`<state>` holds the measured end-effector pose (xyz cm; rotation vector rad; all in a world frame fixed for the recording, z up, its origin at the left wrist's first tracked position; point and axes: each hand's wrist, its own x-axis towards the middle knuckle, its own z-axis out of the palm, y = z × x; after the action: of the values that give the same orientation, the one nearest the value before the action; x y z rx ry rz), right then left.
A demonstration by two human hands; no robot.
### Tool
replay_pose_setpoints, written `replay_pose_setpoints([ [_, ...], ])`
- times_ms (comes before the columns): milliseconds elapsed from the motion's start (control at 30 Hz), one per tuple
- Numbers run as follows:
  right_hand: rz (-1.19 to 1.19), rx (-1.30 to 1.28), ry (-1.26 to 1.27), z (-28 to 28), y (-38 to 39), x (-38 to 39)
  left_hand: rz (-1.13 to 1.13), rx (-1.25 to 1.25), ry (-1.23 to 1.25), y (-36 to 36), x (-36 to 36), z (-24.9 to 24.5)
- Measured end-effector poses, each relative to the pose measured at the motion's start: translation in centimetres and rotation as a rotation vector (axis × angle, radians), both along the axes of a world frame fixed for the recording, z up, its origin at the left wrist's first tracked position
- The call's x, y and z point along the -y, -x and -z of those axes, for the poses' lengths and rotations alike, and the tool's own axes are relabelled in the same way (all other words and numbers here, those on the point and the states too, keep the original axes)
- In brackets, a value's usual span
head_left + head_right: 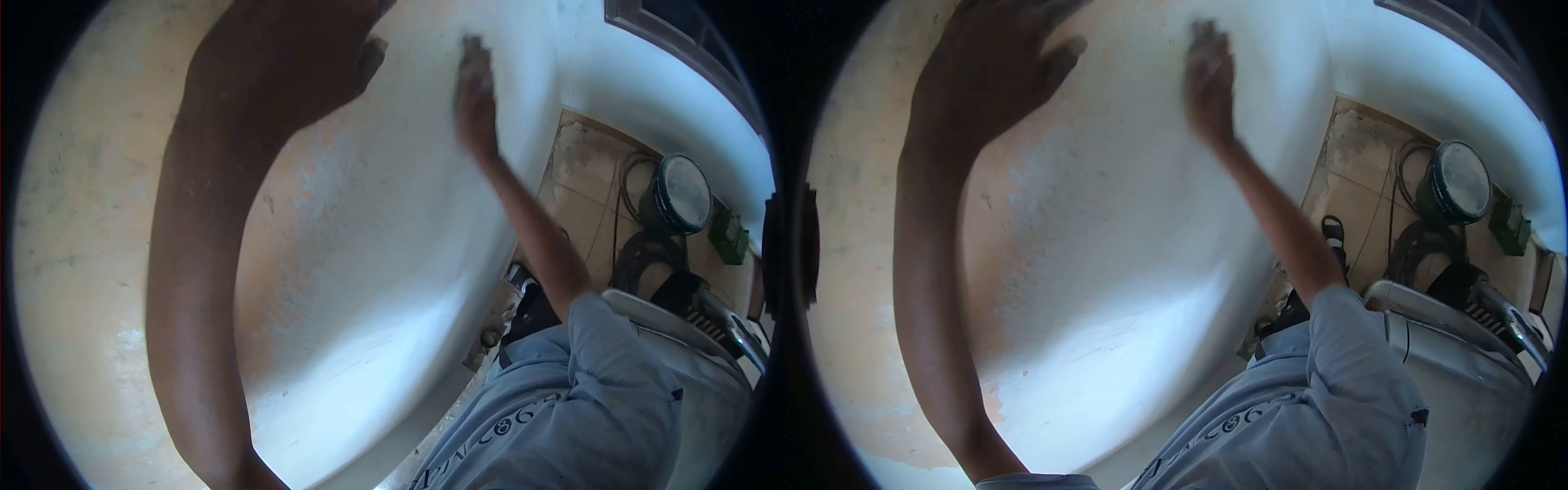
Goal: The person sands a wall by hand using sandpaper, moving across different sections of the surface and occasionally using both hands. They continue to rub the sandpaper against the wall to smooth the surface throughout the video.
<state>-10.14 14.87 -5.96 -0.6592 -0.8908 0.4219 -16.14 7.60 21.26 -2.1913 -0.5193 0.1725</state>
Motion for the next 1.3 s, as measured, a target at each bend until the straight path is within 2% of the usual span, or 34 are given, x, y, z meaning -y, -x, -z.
replay_pose_setpoints([
  [33, -0.087, -0.097, -0.139, -0.5, 2.9, 1.7, -0.004, 0.004, -0.017, -0.2, 0.2, 0.1],
  [100, 0.117, 0.533, 0.139, -0.5, 7.2, 9.9, 0.073, -0.006, -0.028, 0.2, -0.5, 0.1],
  [167, 0.055, 0.594, -0.273, -0.4, 7.7, 11.4, 0.104, -0.043, -0.042, 0.0, -0.8, 0.1],
  [200, 0.114, 0.773, -0.374, 0.3, 6.3, 9.8, 0.096, -0.081, -0.043, -0.3, -0.9, 0.2],
  [267, 0.286, 0.609, -0.095, -1.2, 2.8, 4.9, 0.062, -0.089, -0.046, 0.1, -0.9, 0.3],
  [300, 0.287, 0.514, -0.077, -1.1, 0.2, 1.2, 0.053, -0.074, -0.053, 0.2, -1.1, 0.4],
  [367, 0.208, 0.322, 0.057, -1.3, -0.9, -0.8, 0.064, -0.038, -0.051, 0.5, -1.2, 0.3],
  [400, 0.133, 0.223, 0.174, -1.7, 0.3, 0.6, 0.087, -0.020, -0.042, 0.6, -1.3, 0.2],
  [467, 0.264, 0.483, 0.214, -3.3, 4.3, 6.2, 0.108, 0.003, -0.033, 0.7, -1.2, 0.1],
  [533, 0.018, 0.495, 0.039, -2.2, 9.0, 13.4, 0.107, 0.001, -0.031, 0.5, -1.0, 0.2],
  [567, -0.091, 0.675, -0.212, -1.6, 9.0, 15.5, 0.051, -0.009, -0.092, 0.1, -0.7, 0.5],
  [667, 0.053, 0.725, -0.389, 0.4, 5.7, 9.2, -0.053, -0.027, -0.133, -0.6, 0.7, 1.3],
  [700, 0.244, 0.664, -0.057, 0.3, 4.0, 6.8, -0.050, -0.009, -0.065, -1.0, 1.0, 1.0],
  [800, 0.122, 0.204, 0.186, -1.2, -3.5, -0.9, -0.019, -0.017, -0.113, -0.5, 0.4, 1.1],
  [867, 0.183, 0.113, 0.247, -0.3, -1.7, -0.5, -0.022, -0.028, -0.179, -0.4, 0.2, 1.0],
  [967, 0.140, 0.284, 0.194, -0.9, 6.0, 7.9, 0.011, -0.016, -0.187, -0.5, 0.0, 1.0],
  [1033, -0.034, 0.471, -0.046, 0.2, 7.8, 11.8, 0.118, -0.006, -0.155, 0.2, -0.6, 1.0],
  [1067, 0.001, 0.560, -0.166, 0.9, 7.4, 11.3, 0.150, 0.002, -0.135, 0.1, -0.7, 1.2],
  [1100, 0.139, 0.742, -0.201, 1.2, 6.9, 10.7, 0.127, 0.021, -0.104, -0.1, 0.1, 1.3],
  [1133, 0.161, 0.638, -0.086, 0.4, 5.7, 8.7, 0.076, 0.001, -0.155, -0.4, 0.1, 1.5],
  [1200, 0.220, 0.242, -0.016, -0.6, 2.6, 3.3, -0.026, -0.049, -0.256, -1.0, 0.3, 2.2],
  [1267, 0.158, 0.096, 0.309, -3.6, -1.4, 1.4, 0.011, -0.048, -0.242, -0.7, -0.2, 1.8],
  [1300, 0.229, 0.127, 0.260, -2.9, -0.3, 1.5, 0.033, -0.043, -0.234, -0.4, -0.3, 1.6],
])
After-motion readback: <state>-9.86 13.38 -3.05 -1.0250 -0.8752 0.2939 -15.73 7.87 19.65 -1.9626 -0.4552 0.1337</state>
